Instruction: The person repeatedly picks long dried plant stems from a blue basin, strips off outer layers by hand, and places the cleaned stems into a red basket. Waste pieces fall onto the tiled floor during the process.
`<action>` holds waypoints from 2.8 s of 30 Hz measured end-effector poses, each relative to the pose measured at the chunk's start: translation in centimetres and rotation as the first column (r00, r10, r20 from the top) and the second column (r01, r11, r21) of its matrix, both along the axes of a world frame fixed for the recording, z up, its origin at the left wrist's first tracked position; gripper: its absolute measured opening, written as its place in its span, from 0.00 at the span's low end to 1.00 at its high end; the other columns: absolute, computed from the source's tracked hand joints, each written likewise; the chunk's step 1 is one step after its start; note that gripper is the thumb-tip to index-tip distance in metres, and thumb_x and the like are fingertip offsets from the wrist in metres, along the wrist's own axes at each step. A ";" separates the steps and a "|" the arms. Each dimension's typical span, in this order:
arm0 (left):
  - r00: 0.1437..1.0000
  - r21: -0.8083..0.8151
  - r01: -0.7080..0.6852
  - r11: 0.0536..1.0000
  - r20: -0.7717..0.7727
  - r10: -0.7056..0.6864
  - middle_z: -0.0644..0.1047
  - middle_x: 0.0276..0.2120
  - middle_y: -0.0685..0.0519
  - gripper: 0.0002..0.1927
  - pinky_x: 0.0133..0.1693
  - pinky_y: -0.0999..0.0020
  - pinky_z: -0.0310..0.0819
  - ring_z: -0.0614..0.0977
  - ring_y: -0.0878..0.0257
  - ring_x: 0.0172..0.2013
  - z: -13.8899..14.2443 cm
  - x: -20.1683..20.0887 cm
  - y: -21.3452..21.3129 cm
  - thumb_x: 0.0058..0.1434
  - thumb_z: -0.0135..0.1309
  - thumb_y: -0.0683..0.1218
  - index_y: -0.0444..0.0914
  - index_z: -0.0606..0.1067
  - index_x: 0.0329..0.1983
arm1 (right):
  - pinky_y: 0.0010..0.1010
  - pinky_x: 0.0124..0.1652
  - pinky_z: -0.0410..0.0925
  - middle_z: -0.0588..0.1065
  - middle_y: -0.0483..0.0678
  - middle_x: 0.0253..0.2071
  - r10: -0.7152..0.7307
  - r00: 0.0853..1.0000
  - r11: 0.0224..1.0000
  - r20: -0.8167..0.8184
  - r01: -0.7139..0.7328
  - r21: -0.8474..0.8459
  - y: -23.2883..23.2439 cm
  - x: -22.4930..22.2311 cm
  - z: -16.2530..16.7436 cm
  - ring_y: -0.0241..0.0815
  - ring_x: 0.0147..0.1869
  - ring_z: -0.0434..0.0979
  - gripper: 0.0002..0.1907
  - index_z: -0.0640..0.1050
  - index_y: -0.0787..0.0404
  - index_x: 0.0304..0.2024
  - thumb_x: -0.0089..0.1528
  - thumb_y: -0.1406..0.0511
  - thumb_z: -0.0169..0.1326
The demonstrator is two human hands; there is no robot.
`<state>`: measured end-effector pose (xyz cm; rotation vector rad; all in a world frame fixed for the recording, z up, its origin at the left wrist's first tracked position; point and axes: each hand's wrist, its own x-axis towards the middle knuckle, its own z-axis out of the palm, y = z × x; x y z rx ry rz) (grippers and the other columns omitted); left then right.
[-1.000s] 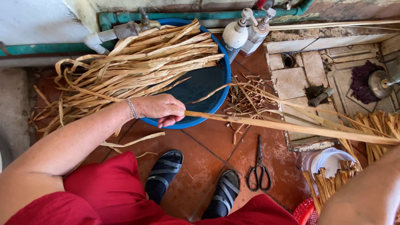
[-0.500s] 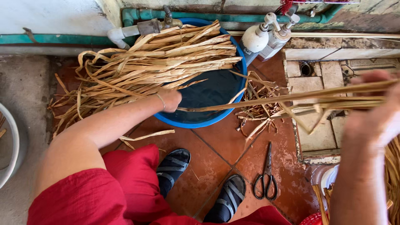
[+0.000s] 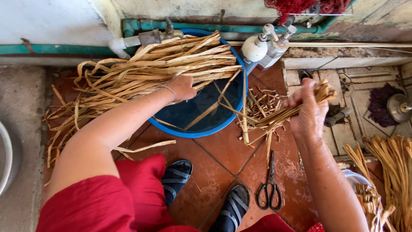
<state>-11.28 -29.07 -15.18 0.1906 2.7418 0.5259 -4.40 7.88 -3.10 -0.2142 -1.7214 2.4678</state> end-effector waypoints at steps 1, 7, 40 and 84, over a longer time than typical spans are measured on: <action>0.999 0.025 0.021 0.999 0.043 -0.022 0.82 0.38 0.35 0.15 0.45 0.53 0.77 0.84 0.42 0.41 0.7 -0.2 0.6 0.57 0.55 0.50 0.32 0.81 0.36 | 0.32 0.30 0.69 0.68 0.40 0.27 -0.009 0.999 0.999 0.045 0.007 0.052 0.5 0.0 -0.3 0.32 0.27 0.66 0.08 0.73 0.57 0.44 0.73 0.62 0.58; 0.978 0.381 0.132 0.915 -0.199 -0.058 0.82 0.28 0.45 0.15 0.35 0.58 0.75 0.82 0.53 0.30 5.8 0.4 3.2 0.57 0.61 0.55 0.38 0.82 0.31 | 0.25 0.21 0.64 0.70 0.41 0.22 0.110 0.969 0.984 0.219 -0.138 0.117 0.9 0.2 -1.3 0.31 0.21 0.66 0.11 0.78 0.62 0.40 0.69 0.61 0.55; 0.916 0.871 -0.002 0.491 0.199 -0.349 0.78 0.17 0.50 0.21 0.17 0.71 0.72 0.77 0.66 0.14 15.5 5.7 26.2 0.68 0.42 0.51 0.32 0.76 0.31 | 0.30 0.29 0.75 0.80 0.51 0.33 -0.225 0.971 0.972 0.086 0.217 0.093 2.4 4.9 7.9 0.39 0.30 0.79 0.13 0.78 0.65 0.39 0.70 0.63 0.46; 0.714 0.759 0.011 0.651 0.450 -0.536 0.75 0.15 0.54 0.17 0.19 0.74 0.67 0.75 0.70 0.16 11.9 9.7 14.3 0.69 0.39 0.50 0.37 0.72 0.30 | 0.40 0.26 0.81 0.73 0.53 0.20 -0.859 0.276 0.243 0.431 0.961 -0.132 26.9 -1.7 0.9 0.40 0.19 0.71 0.17 0.73 0.68 0.30 0.68 0.67 0.36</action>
